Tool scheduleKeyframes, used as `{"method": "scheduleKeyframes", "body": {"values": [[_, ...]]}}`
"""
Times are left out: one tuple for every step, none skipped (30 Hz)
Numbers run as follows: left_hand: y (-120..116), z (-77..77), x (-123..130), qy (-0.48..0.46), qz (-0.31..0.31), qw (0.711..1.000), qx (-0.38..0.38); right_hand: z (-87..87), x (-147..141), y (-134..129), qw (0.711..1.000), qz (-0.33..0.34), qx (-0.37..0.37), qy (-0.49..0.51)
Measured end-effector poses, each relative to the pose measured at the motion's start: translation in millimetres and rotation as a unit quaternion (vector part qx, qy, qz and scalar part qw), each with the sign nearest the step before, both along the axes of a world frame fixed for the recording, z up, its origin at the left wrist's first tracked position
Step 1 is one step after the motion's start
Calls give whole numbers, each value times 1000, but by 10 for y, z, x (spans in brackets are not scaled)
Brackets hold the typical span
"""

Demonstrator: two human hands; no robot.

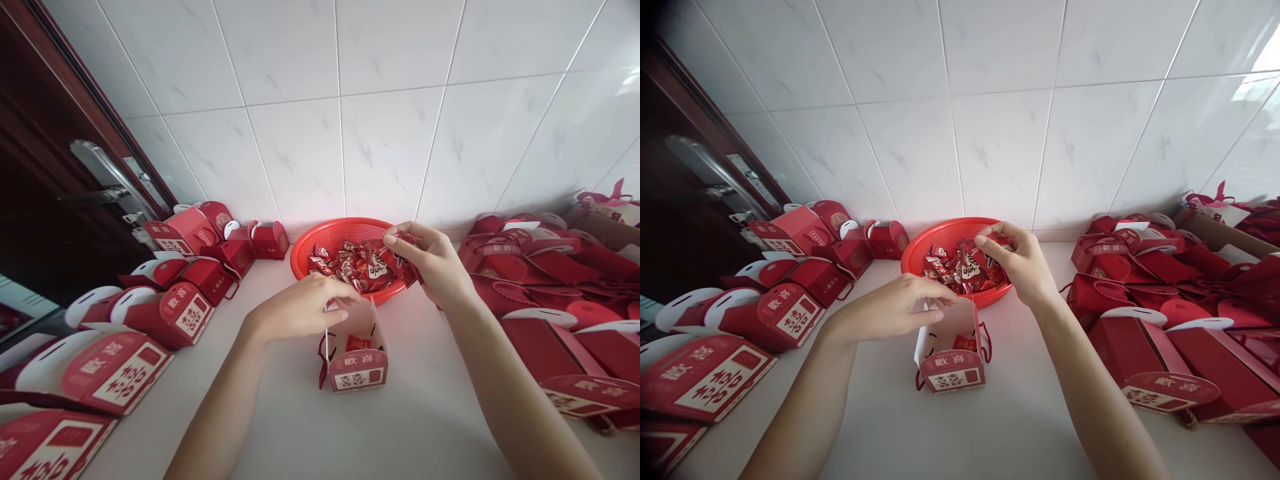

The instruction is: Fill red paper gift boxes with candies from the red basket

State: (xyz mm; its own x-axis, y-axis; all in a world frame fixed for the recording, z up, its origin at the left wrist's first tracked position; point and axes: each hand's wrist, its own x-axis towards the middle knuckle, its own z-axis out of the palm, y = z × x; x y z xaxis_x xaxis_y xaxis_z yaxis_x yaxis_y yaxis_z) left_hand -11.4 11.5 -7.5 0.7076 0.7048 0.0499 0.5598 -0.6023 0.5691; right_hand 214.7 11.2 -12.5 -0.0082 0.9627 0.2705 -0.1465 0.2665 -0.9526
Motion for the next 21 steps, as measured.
{"method": "scheduleKeyframes", "body": {"values": [[7, -3, 14, 9, -2, 1000, 0, 0, -10, 3, 1000, -2, -3, 3], [15, -5, 29, 14, -4, 1000, 0, -1, -20, 5, 1000, -4, -6, 5], [22, -6, 44, 15, -5, 1000, -2, -2, -29, 8, 1000, -6, -7, 7], [30, -8, 58, 10, -3, 1000, -4, -5, -36, 10, 1000, -7, -9, 8], [38, -11, 68, 0, 2, 1000, -6, -10, -41, 12, 1000, -7, -9, 10], [47, -17, 74, -10, 10, 1000, -5, -16, -44, 15, 1000, -5, -9, 12], [57, -25, 77, -16, 19, 1000, 1, -22, -46, 16, 1000, -2, -9, 14], [68, -35, 77, -15, 30, 999, 14, -29, -47, 17, 1000, 3, -8, 16], [80, -47, 75, -7, 40, 999, 32, -36, -47, 18, 1000, 6, -8, 16], [94, -59, 72, 3, 48, 998, 51, -41, -48, 19, 1000, 8, -9, 16], [108, -72, 70, 14, 52, 996, 68, -45, -49, 19, 1000, 8, -10, 17], [123, -86, 70, 25, 54, 995, 78, -48, -52, 21, 1000, 9, -13, 17], [137, -98, 73, 34, 52, 995, 81, -51, -57, 23, 1000, 10, -17, 20], [150, -111, 80, 41, 49, 995, 79, -53, -62, 26, 999, 12, -22, 25], [162, -124, 89, 44, 47, 995, 76, -57, -69, 30, 999, 15, -26, 30], [172, -138, 101, 45, 48, 995, 75, -62, -77, 35, 999, 16, -30, 34], [180, -152, 115, 43, 49, 995, 75, -68, -84, 40, 999, 15, -32, 37], [184, -165, 130, 37, 53, 995, 80, -77, -91, 46, 999, 12, -33, 38], [186, -178, 144, 31, 59, 994, 86, -86, -97, 51, 999, 9, -31, 38], [184, -189, 157, 24, 64, 993, 93, -95, -101, 56, 999, 7, -29, 39], [180, -195, 167, 19, 66, 993, 99, -102, -105, 59, 999, 7, -28, 41]]}}
